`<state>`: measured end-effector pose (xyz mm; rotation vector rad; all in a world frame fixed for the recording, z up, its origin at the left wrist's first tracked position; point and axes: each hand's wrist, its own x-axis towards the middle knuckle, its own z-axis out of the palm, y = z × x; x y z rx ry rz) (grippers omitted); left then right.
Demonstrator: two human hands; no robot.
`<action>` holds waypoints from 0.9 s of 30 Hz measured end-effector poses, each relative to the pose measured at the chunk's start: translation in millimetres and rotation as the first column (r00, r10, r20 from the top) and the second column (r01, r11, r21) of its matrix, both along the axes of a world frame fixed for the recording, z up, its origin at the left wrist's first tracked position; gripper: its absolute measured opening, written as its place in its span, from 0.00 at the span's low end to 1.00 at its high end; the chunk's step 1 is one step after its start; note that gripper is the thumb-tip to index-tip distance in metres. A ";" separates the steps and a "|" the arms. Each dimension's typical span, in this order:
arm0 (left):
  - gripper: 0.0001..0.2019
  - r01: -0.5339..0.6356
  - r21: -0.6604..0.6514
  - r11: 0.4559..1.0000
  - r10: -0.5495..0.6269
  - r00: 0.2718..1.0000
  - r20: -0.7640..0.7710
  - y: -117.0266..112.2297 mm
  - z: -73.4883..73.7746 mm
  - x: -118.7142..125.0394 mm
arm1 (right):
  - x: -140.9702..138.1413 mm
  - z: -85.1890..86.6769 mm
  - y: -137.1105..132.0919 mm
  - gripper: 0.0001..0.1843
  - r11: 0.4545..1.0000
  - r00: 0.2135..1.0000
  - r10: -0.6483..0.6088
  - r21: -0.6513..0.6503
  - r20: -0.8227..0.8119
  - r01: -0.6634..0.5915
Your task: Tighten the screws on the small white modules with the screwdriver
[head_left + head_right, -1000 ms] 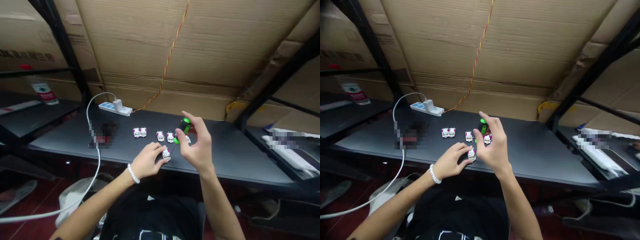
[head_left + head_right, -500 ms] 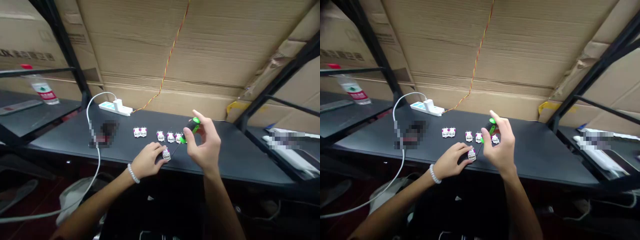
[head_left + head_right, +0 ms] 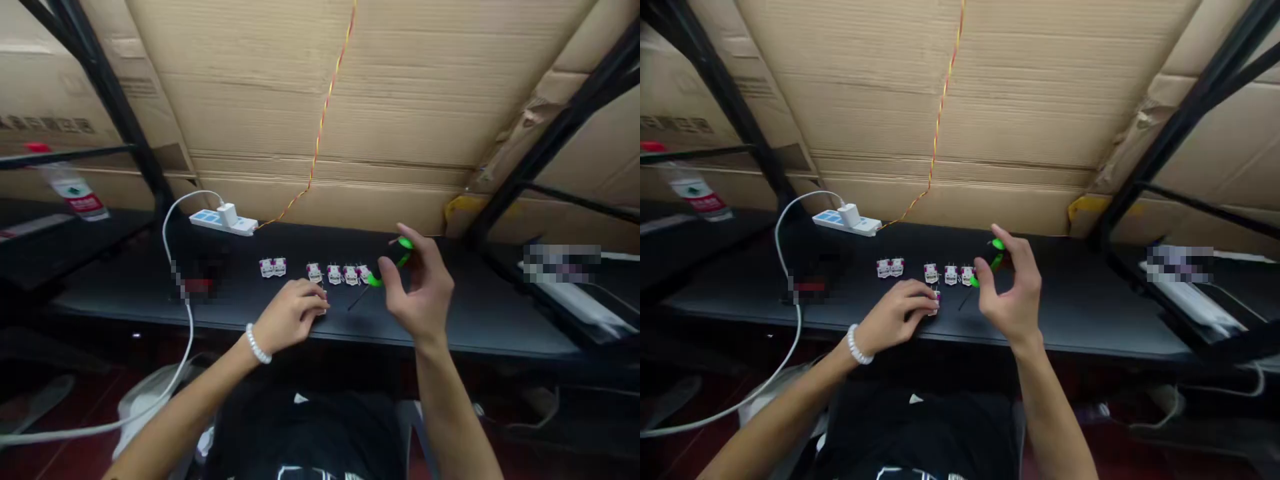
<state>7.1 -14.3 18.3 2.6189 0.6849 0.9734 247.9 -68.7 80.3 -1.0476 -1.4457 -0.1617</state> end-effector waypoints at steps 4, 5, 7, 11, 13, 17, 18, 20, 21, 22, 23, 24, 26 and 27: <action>0.12 0.071 -0.017 0.997 -0.073 0.989 -0.129 10.2 4.9 1.9 | 1.6 1.5 -1.6 0.28 1.000 1.000 0.002 -0.010 0.000 -0.002; 0.12 0.087 -0.028 0.996 -0.090 0.985 -0.144 12.3 5.5 1.8 | 1.8 1.6 -1.8 0.28 1.000 1.000 0.002 -0.007 -0.002 -0.002; 0.13 0.111 -0.045 0.993 -0.117 0.979 -0.166 15.4 6.8 1.6 | 1.7 1.5 -1.9 0.27 1.000 1.000 0.009 -0.006 -0.009 -0.009; 0.12 0.144 -0.062 0.988 -0.154 0.961 -0.228 18.9 10.6 1.4 | 0.9 1.2 -1.9 0.28 1.000 1.000 0.017 -0.013 -0.013 -0.017; 0.12 0.156 -0.076 0.985 -0.170 0.954 -0.249 19.9 12.8 1.3 | 0.4 1.6 -2.1 0.27 1.000 1.000 0.012 -0.014 -0.012 -0.012; 0.10 0.171 -0.073 0.983 -0.185 0.944 -0.273 21.4 15.2 2.0 | 0.0 2.8 -2.7 0.27 1.000 1.000 0.017 -0.008 -0.008 -0.017; 0.10 0.176 -0.063 0.982 -0.187 0.941 -0.283 21.6 15.2 2.5 | 0.0 3.0 -2.8 0.27 1.000 1.000 0.019 -0.007 -0.007 -0.019; 0.11 0.179 -0.040 0.983 -0.183 0.935 -0.303 21.8 14.6 3.8 | -0.3 3.2 -3.1 0.26 1.000 1.000 0.014 -0.007 -0.002 -0.014; 0.11 0.181 -0.028 0.983 -0.180 0.932 -0.313 21.8 14.1 4.4 | -0.4 3.3 -3.3 0.26 1.000 1.000 0.009 -0.012 0.000 -0.009; 0.11 0.185 -0.016 0.983 -0.180 0.929 -0.323 21.8 13.7 4.9 | -0.6 3.4 -3.5 0.26 1.000 1.000 0.005 -0.014 0.001 -0.005; 0.11 0.186 -0.004 0.983 -0.176 0.927 -0.332 21.7 13.3 5.1 | -0.8 3.5 -3.8 0.26 1.000 1.000 0.004 -0.013 0.002 -0.004; 0.10 0.183 0.008 0.983 -0.170 0.924 -0.342 21.6 13.2 5.0 | -0.9 3.7 -4.0 0.26 1.000 1.000 0.007 -0.011 0.002 -0.007; 0.10 0.173 0.021 0.985 -0.154 0.920 -0.360 21.1 13.7 3.9 | -1.1 4.2 -4.4 0.27 1.000 1.000 0.015 -0.007 -0.001 -0.015; 0.10 0.170 0.017 0.985 -0.152 0.918 -0.366 20.8 14.4 3.1 | -1.1 4.4 -4.6 0.27 1.000 1.000 0.018 -0.005 0.000 -0.018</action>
